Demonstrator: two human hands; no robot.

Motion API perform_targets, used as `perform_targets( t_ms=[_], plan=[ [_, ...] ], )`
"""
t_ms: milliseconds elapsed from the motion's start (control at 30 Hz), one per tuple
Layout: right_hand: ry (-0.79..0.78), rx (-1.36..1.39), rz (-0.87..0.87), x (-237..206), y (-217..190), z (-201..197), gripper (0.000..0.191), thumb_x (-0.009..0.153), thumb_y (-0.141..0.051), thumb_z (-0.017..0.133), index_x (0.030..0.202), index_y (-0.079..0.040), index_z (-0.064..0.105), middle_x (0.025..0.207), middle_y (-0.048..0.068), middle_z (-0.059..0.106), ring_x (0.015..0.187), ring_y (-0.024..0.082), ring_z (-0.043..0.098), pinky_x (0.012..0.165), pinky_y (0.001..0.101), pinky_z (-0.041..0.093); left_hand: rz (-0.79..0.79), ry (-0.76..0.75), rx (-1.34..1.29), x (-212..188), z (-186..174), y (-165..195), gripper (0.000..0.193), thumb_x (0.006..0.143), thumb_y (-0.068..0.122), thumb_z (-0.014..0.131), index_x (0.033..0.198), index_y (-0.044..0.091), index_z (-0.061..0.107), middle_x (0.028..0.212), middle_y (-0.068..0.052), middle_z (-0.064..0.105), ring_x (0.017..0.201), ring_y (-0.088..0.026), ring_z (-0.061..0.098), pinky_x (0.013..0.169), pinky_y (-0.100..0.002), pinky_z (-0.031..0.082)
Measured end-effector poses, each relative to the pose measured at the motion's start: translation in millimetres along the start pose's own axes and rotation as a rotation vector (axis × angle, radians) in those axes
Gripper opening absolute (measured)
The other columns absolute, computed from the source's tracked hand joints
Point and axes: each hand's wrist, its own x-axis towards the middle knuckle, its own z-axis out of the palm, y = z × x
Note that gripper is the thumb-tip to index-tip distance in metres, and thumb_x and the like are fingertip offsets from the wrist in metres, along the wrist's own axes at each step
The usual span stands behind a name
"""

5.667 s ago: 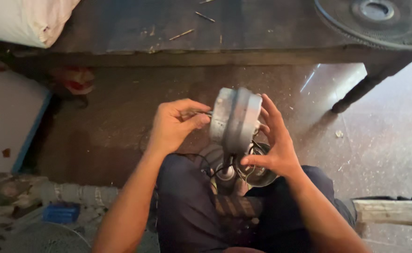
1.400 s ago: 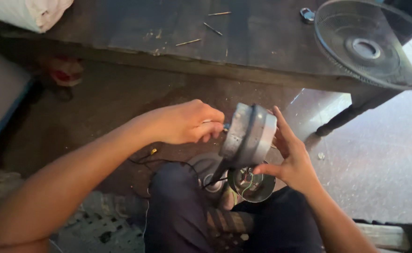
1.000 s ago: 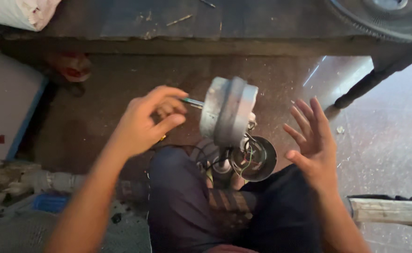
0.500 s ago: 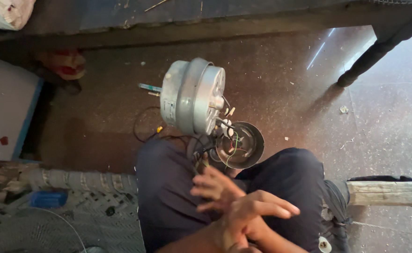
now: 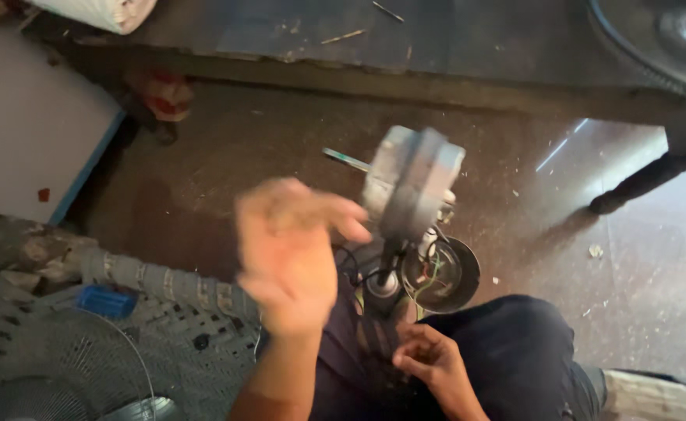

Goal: The person sits on the floor servicing a pedestal fan motor. They hold the motor housing on their lap and use a long screwdriver to work around the motor's rear cover and shaft, repeatedly repositioning the motor and turning it to access different sides.

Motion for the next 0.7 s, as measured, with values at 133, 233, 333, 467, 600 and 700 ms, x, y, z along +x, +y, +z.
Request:
perform_targets(
  t_ms=[133, 233, 333, 467, 600, 700],
  plan=[
    [-0.025, -0.113, -0.047, 15, 11, 1, 0.046, 0.071, 0.005, 0.085, 0.114, 0.000, 0.069, 0.076, 0.008, 0.078, 0.067, 0.013, 0.070, 0.062, 0.0259, 0.055, 0.158, 0.201, -0.384, 63, -48, -12, 0.063, 0.118, 0.056, 0.037, 0.131, -0.003, 0.053, 0.099, -0.019, 0.068, 0.085, -0.023, 0.061, 0.076, -0.032, 0.045],
    [-0.046, -0.152, -0.055, 28, 15, 14, 0.018, 0.078, 0.001, 0.088, 0.089, 0.004, 0.073, 0.065, 0.009, 0.074, 0.058, 0.015, 0.067, 0.054, 0.0280, 0.053, 0.102, 0.252, -0.462, 74, -77, -32, 0.059, 0.119, 0.052, 0.037, 0.127, -0.003, 0.057, 0.098, -0.016, 0.068, 0.087, -0.022, 0.059, 0.078, -0.033, 0.044],
    [-0.011, -0.295, 0.130, 42, 9, 29, 0.017, 0.086, -0.010, 0.081, 0.076, 0.003, 0.078, 0.060, 0.009, 0.075, 0.052, 0.016, 0.065, 0.049, 0.0288, 0.050, -0.008, 0.298, -0.433, 69, -104, -55, 0.056, 0.114, 0.051, 0.039, 0.127, 0.000, 0.059, 0.103, -0.014, 0.067, 0.090, -0.022, 0.059, 0.084, -0.036, 0.045],
    [0.045, -0.324, 0.131, 53, -4, 71, 0.034, 0.096, -0.025, 0.072, 0.087, 0.006, 0.082, 0.069, 0.012, 0.076, 0.062, 0.017, 0.071, 0.056, 0.0301, 0.055, -0.122, 0.330, -0.533, 60, -138, -83, 0.056, 0.115, 0.050, 0.041, 0.128, 0.000, 0.060, 0.104, -0.014, 0.067, 0.095, -0.023, 0.058, 0.085, -0.037, 0.044],
    [-0.129, -0.616, -0.581, 81, -12, 122, 0.085, 0.084, -0.023, 0.083, 0.152, 0.005, 0.040, 0.154, 0.026, 0.046, 0.147, 0.032, 0.038, 0.118, 0.0406, 0.026, -0.177, 0.375, -0.602, 58, -164, -101, 0.055, 0.115, 0.049, 0.042, 0.127, -0.001, 0.061, 0.102, -0.015, 0.067, 0.095, -0.023, 0.059, 0.085, -0.037, 0.044],
    [0.258, -0.007, 0.323, 128, -17, 159, 0.070, 0.094, -0.034, 0.058, 0.158, -0.010, 0.046, 0.162, 0.009, 0.044, 0.149, 0.017, 0.039, 0.121, 0.0311, 0.027, -0.214, 0.413, -0.650, 53, -175, -107, 0.054, 0.115, 0.048, 0.041, 0.126, -0.001, 0.061, 0.103, -0.015, 0.067, 0.095, -0.023, 0.059, 0.085, -0.038, 0.043]
  ],
)
